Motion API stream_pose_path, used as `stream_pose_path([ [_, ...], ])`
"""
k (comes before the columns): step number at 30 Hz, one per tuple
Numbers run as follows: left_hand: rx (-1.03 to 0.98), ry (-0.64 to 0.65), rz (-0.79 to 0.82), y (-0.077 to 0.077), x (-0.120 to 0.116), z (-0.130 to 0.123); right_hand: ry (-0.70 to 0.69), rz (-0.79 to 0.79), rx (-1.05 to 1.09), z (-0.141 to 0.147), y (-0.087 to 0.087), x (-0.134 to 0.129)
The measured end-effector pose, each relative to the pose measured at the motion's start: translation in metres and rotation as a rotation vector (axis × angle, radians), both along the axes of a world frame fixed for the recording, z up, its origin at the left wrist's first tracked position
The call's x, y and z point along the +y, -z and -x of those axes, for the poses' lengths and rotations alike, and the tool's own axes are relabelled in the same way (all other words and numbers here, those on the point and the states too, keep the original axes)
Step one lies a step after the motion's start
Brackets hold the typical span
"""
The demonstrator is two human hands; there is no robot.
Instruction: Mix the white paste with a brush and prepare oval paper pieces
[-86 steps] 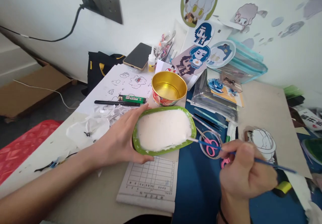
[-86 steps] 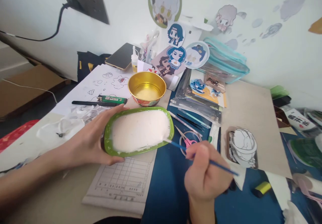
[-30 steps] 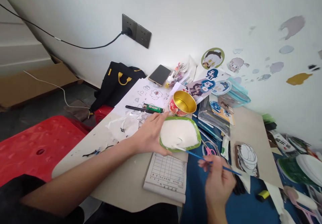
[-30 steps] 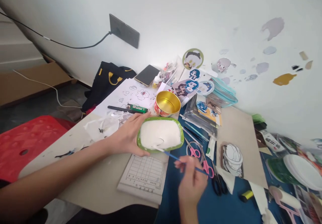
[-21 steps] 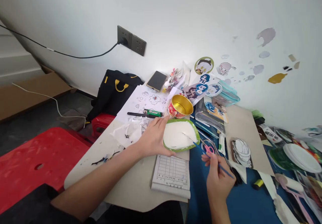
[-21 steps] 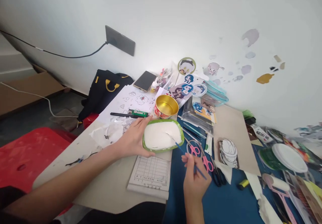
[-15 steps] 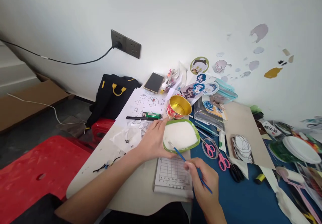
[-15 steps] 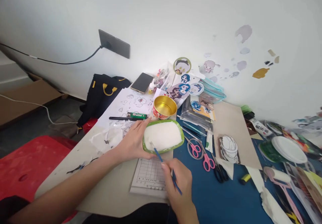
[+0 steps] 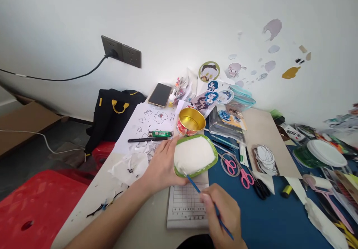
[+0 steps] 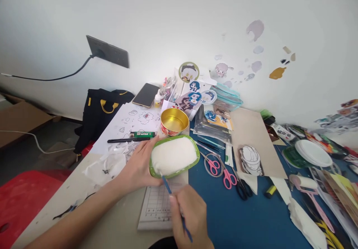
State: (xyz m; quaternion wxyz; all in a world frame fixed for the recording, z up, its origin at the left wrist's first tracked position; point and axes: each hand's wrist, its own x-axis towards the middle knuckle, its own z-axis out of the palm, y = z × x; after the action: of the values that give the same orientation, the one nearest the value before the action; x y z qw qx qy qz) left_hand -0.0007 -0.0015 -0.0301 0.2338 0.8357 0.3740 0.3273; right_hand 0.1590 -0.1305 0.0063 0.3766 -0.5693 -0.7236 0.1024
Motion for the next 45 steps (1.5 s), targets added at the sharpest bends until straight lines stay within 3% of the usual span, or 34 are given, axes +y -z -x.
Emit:
stream_pose_path([
  [2,0.013,0.005,-0.021,-0.001,0.0,0.0,0.015,-0.042,-0.015,0.002,0.001,0.018],
  [5,0.044,0.01,-0.037,-0.001,0.0,0.0,0.208,-0.092,-0.054,-0.016,0.005,0.037],
  [8,0.049,-0.004,-0.011,0.0,-0.001,0.002,0.294,-0.106,-0.082,-0.035,0.006,0.026],
  [12,0.042,-0.014,-0.002,0.001,-0.001,0.002,0.143,-0.019,-0.027,-0.024,0.001,-0.004],
  [16,0.039,-0.005,-0.044,0.002,0.001,0.001,-0.03,-0.059,-0.001,0.001,0.0,0.01],
  [20,0.053,-0.007,-0.064,0.002,0.001,0.001,0.165,-0.123,-0.032,-0.012,0.005,0.045],
  [23,0.079,-0.012,-0.025,0.001,0.001,0.002,0.299,-0.103,-0.048,-0.032,0.006,0.043],
  [29,0.106,-0.007,-0.053,-0.002,0.0,0.002,0.171,-0.026,0.035,-0.041,0.0,-0.001],
  [34,0.131,-0.011,-0.031,-0.004,0.0,0.002,0.361,-0.07,0.05,-0.043,0.005,0.028],
  [37,0.121,-0.01,-0.03,-0.003,0.0,0.002,0.263,-0.037,0.077,-0.039,0.007,0.047],
  [40,0.107,-0.007,-0.034,-0.001,0.001,0.003,0.143,0.028,0.133,-0.036,0.007,0.045],
  [45,0.122,0.0,0.005,-0.001,0.001,0.003,0.345,-0.016,0.171,-0.042,0.007,0.037],
])
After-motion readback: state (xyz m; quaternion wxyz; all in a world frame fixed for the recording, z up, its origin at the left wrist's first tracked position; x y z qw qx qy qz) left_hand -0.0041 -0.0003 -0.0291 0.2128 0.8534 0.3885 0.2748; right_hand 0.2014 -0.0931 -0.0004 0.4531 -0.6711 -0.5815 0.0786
